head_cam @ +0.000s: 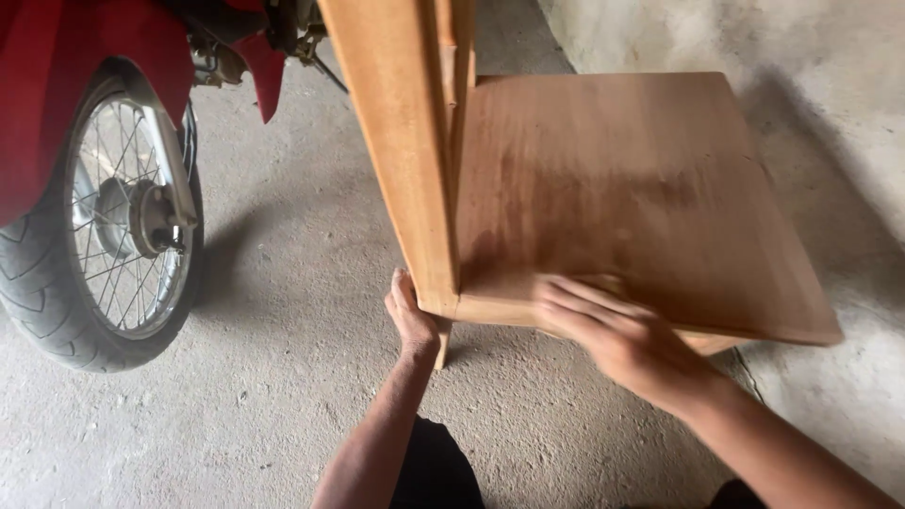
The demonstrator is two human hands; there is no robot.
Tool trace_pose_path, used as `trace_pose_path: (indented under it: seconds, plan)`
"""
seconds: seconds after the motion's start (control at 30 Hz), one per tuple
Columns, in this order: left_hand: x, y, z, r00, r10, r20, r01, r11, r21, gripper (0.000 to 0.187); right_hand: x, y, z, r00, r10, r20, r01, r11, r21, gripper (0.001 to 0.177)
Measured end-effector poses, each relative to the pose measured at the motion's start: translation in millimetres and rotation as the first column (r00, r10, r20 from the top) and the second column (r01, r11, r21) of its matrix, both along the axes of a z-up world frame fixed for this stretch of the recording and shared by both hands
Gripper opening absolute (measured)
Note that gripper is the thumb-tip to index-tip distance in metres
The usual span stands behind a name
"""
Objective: The person sands the surface of a wooden chair with a piece of sandpaper.
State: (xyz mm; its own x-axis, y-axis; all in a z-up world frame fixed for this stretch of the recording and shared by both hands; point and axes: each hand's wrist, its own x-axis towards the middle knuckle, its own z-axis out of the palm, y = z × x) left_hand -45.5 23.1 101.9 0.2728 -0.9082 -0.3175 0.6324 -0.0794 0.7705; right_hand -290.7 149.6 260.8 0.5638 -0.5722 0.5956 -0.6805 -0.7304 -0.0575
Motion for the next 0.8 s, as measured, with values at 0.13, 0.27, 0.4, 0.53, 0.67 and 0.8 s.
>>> trace_pose_path:
  seconds: [0.13, 0.27, 0.4, 0.53, 0.67, 0.8]
  plan:
    - [-1.6, -7.8, -26.2, 0.980, -0.001, -0.201, -0.008, 0.999, -0.042, 0.036, -1.4, 4.3, -6.6, 0.997, -0.051, -0.054, 0.056, 0.995, 0.078, 0.052]
    - [2.0, -2.9, -4.9, 0.993, -0.068, -0.101, 0.054, 0.989, -0.136, 0.044, 61.7, -39.3, -10.7, 0.999, -0.045, 0.001, 0.045, 0.999, 0.011, 0.032]
    - [7.3, -9.2, -26.1, 0.998, -0.023, 0.056, 0.025, 0.999, -0.037, 0.038, 75.2, -50.4, -7.7, 1.000, 0.012, 0.007, -0.012, 1.000, 0.008, 0.027]
    - [1.2, -9.1, -30.5, 0.999, -0.046, 0.021, 0.049, 0.979, -0.197, 0.046, 8.1, -20.8, -6.5, 0.998, 0.055, -0.041, -0.051, 0.995, 0.083, 0.041]
    - [3.2, -14.8, -56.1, 0.998, 0.010, -0.062, -0.021, 0.984, -0.180, 0.043, 25.0, -29.6, -3.5, 0.998, 0.027, -0.053, -0.024, 0.998, 0.065, 0.031]
    - [5.0, -26.5, -73.7, 0.992, 0.100, 0.082, -0.096, 0.994, -0.042, 0.051, 78.6, -48.1, 11.6, 0.998, 0.051, -0.040, -0.049, 0.998, 0.050, 0.042]
